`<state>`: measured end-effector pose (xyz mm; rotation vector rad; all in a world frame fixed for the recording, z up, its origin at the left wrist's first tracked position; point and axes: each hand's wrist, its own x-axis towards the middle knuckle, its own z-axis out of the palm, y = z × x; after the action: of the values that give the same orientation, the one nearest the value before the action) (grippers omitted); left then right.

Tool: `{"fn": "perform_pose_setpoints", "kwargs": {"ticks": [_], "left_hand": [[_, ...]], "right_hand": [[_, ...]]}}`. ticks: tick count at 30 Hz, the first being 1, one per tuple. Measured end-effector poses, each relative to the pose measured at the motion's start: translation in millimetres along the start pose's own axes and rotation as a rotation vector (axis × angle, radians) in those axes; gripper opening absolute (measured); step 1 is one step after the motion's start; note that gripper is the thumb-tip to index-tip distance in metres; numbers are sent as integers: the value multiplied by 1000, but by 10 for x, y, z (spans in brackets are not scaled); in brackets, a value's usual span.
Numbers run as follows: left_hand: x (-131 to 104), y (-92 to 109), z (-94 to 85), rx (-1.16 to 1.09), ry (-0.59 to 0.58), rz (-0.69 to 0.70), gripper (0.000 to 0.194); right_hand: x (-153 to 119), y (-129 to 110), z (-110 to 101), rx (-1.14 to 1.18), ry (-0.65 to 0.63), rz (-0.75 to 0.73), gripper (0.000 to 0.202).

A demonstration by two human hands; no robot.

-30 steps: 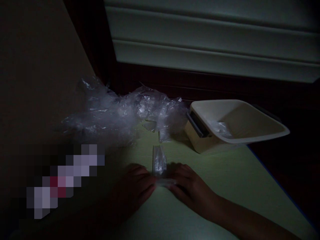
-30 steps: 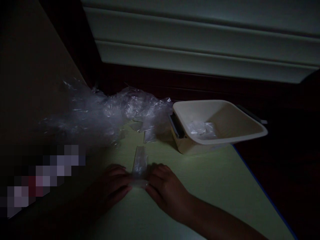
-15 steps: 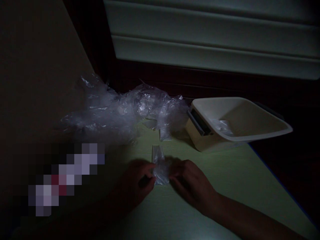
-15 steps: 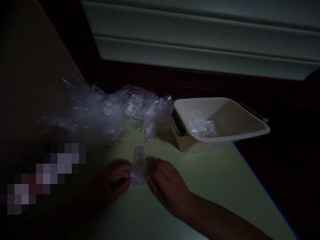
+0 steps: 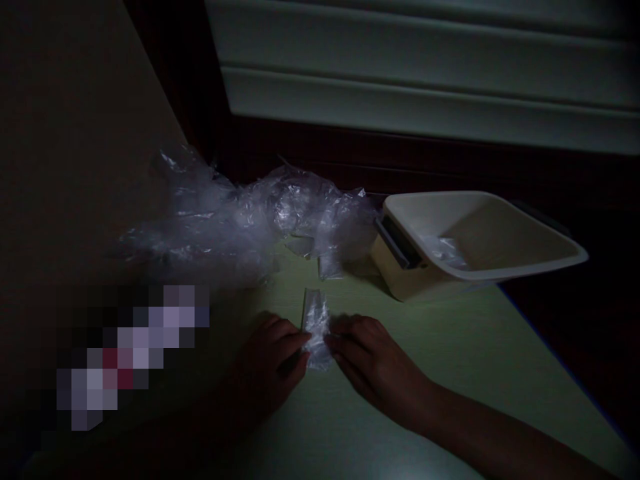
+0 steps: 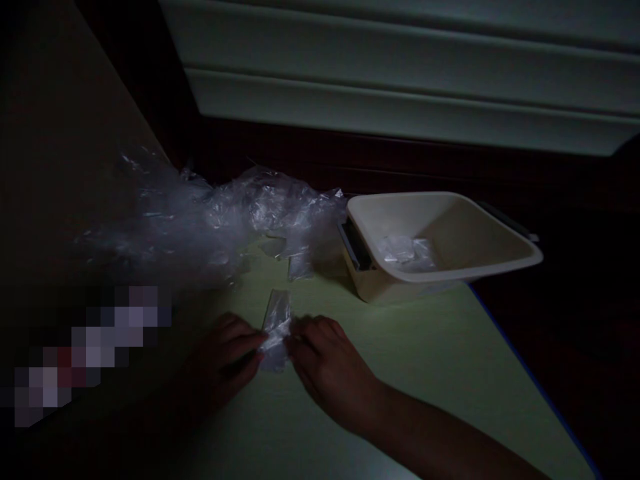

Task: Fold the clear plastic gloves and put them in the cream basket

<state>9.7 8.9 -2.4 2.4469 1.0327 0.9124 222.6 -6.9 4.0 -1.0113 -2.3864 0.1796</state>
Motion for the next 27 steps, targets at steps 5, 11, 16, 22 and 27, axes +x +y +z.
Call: {"fn": "perform_pose_setpoints", "kwargs": {"ticks": [5, 11, 16, 22, 27], "left_hand": [[-2, 15, -15, 140, 6, 24, 17], [55, 24, -32, 217, -109, 118, 14], [70, 5, -60, 140, -78, 163, 15], [19, -78, -204, 46, -201, 199, 35], [20, -132, -161, 61, -216, 208, 26]], "right_hand": [[3, -1, -1, -18, 1, -12, 22], [-10, 20, 23, -58, -25, -66, 27], [-23, 33, 14, -56, -78, -67, 29], [-13, 26, -46, -56, -81, -56, 27], [-15, -8, -124, 49, -70, -113, 40]]}}
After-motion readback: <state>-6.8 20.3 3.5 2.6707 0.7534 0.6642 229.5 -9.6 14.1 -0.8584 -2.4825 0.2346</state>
